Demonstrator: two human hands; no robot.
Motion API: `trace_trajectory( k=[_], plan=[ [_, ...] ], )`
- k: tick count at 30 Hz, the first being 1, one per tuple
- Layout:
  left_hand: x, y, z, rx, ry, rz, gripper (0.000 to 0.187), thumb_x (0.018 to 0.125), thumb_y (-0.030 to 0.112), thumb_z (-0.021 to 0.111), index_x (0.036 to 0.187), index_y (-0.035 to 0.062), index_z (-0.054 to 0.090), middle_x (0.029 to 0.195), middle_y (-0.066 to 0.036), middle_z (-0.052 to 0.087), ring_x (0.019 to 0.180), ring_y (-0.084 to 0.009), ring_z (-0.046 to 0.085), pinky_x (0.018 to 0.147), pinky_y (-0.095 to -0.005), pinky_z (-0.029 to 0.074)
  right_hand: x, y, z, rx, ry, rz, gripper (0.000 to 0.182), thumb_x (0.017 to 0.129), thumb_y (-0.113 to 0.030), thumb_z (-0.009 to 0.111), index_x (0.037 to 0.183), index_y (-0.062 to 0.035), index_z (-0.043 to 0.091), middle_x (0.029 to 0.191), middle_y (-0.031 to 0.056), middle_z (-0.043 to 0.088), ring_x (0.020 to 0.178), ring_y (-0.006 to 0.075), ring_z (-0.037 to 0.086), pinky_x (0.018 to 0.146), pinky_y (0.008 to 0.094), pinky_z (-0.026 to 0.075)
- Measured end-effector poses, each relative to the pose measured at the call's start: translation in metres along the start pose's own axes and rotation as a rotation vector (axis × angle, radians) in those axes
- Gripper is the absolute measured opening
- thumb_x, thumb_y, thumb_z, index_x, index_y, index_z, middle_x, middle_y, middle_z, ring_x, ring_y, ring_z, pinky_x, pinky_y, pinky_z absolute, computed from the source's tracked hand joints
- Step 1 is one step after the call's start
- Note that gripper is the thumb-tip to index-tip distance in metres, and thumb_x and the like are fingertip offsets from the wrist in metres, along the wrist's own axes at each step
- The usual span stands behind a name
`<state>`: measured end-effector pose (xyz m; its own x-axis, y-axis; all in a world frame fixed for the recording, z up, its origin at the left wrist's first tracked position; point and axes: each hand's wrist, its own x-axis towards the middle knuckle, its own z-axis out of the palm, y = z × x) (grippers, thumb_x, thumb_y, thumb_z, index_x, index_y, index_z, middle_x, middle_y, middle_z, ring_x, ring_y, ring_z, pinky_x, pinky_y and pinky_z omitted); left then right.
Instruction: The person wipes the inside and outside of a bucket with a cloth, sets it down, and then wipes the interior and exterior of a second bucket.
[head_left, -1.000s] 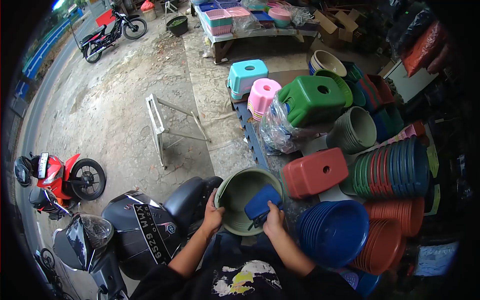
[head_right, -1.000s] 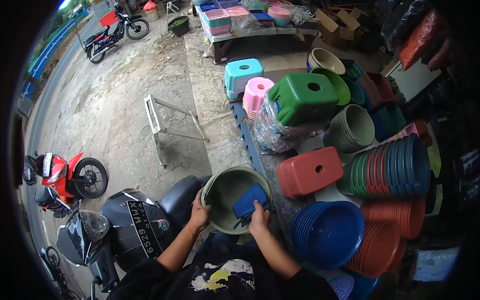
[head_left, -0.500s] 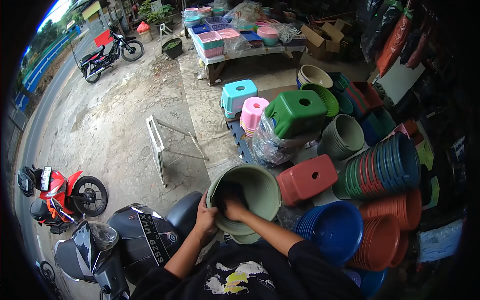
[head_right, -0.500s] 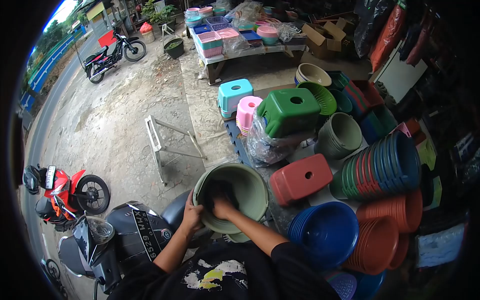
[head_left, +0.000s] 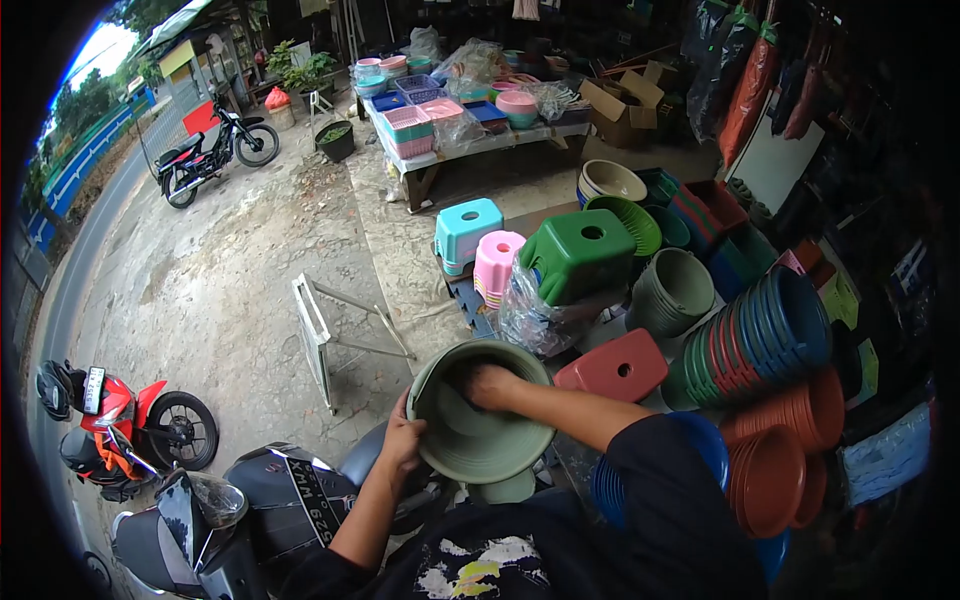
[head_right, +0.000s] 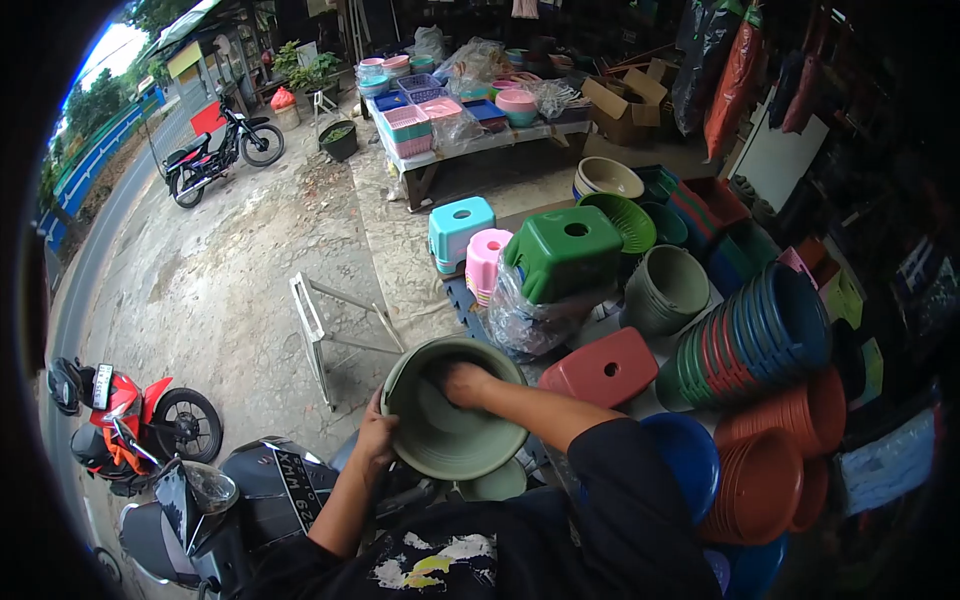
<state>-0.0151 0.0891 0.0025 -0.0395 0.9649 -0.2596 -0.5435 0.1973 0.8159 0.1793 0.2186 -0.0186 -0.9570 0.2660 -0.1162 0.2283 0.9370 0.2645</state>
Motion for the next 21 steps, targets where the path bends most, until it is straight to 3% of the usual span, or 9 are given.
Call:
trace_trajectory(
  k=[4,8,10,12,13,15,18,19,21],
  plan=[
    [0.000,-0.002,0.005,0.090,0.020,0.027,0.081,0.065,-0.019,0.040,0.142,0.0041,0.039,0.125,-0.014,0.058,0.109,-0.0263,0.061,0.094,-0.0400,0.051,0.003,0.000,0.101,-0.011,-0.111,-0.032,0.049,0.087,-0.022,0.047,0.130,-0.0015,0.057,0.138,0.0185,0.052,0.132,0.0295,0.044,0.113,0.0403,0.029],
    [-0.009,0.016,0.015,0.120,0.094,0.117,0.081,0.065,-0.018,0.041,0.142,0.0037,0.039,0.125,-0.013,0.058,0.109,-0.0257,0.060,0.095,-0.0369,0.049,-0.018,-0.042,0.013,-0.092,-0.358,0.353,0.055,0.088,-0.026,0.045,0.136,-0.0001,0.050,0.145,0.0181,0.045,0.138,0.0319,0.036,0.117,0.0436,0.021],
    [-0.012,0.019,0.020,0.044,0.113,0.118,0.080,0.065,-0.018,0.041,0.142,0.0036,0.039,0.125,-0.013,0.057,0.109,-0.0254,0.060,0.096,-0.0358,0.049,-0.023,-0.062,-0.043,0.211,-0.589,0.485,0.059,0.091,-0.034,0.049,0.141,-0.0022,0.045,0.152,0.0193,0.033,0.143,0.0357,0.024,0.119,0.0459,0.013],
    [-0.012,0.005,0.022,0.053,0.092,0.194,0.080,0.065,-0.015,0.042,0.142,0.0029,0.038,0.126,-0.013,0.057,0.110,-0.0245,0.059,0.096,-0.0345,0.048,-0.021,-0.084,-0.029,0.885,-0.400,0.690,0.060,0.094,-0.041,0.049,0.138,-0.0002,0.048,0.150,0.0232,0.035,0.141,0.0365,0.029,0.117,0.0436,0.020],
    [-0.012,0.000,0.023,0.044,0.052,0.214,0.079,0.065,-0.013,0.043,0.142,0.0021,0.038,0.125,-0.012,0.056,0.110,-0.0231,0.058,0.094,-0.0334,0.048,-0.016,-0.096,-0.020,0.887,-0.399,0.692,0.060,0.094,-0.041,0.049,0.138,-0.0002,0.048,0.150,0.0232,0.035,0.141,0.0365,0.029,0.117,0.0436,0.020],
    [-0.012,-0.009,0.030,0.041,0.048,0.193,0.078,0.065,-0.013,0.044,0.142,0.0018,0.038,0.125,-0.012,0.057,0.110,-0.0224,0.058,0.093,-0.0329,0.049,-0.008,-0.108,-0.016,1.588,0.064,0.656,0.061,0.096,-0.048,0.047,0.132,0.0014,0.053,0.142,0.0209,0.047,0.132,0.0332,0.043,0.110,0.0399,0.033],
    [-0.014,-0.010,0.038,0.002,0.006,0.156,0.078,0.066,-0.013,0.046,0.142,0.0024,0.038,0.124,-0.012,0.057,0.108,-0.0209,0.059,0.091,-0.0313,0.049,-0.013,-0.101,-0.031,2.042,-0.046,0.795,0.059,0.098,-0.048,0.046,0.130,0.0009,0.054,0.130,0.0148,0.058,0.119,0.0270,0.056,0.101,0.0362,0.042],
    [-0.019,-0.001,0.045,0.002,-0.005,0.102,0.077,0.067,-0.013,0.047,0.142,0.0031,0.038,0.124,-0.011,0.057,0.108,-0.0207,0.059,0.091,-0.0314,0.049,-0.017,-0.097,-0.036,2.088,0.112,0.783,0.055,0.099,-0.045,0.046,0.130,-0.0007,0.054,0.120,0.0082,0.064,0.111,0.0220,0.060,0.098,0.0347,0.045],
    [-0.018,-0.001,0.046,0.000,-0.016,0.052,0.077,0.068,-0.013,0.047,0.142,0.0037,0.038,0.124,-0.011,0.057,0.108,-0.0206,0.058,0.091,-0.0316,0.049,-0.022,-0.077,-0.040,2.576,0.665,0.663,0.049,0.100,-0.043,0.047,0.125,-0.0012,0.057,0.119,0.0124,0.064,0.108,0.0242,0.062,0.097,0.0391,0.047]
  ],
)
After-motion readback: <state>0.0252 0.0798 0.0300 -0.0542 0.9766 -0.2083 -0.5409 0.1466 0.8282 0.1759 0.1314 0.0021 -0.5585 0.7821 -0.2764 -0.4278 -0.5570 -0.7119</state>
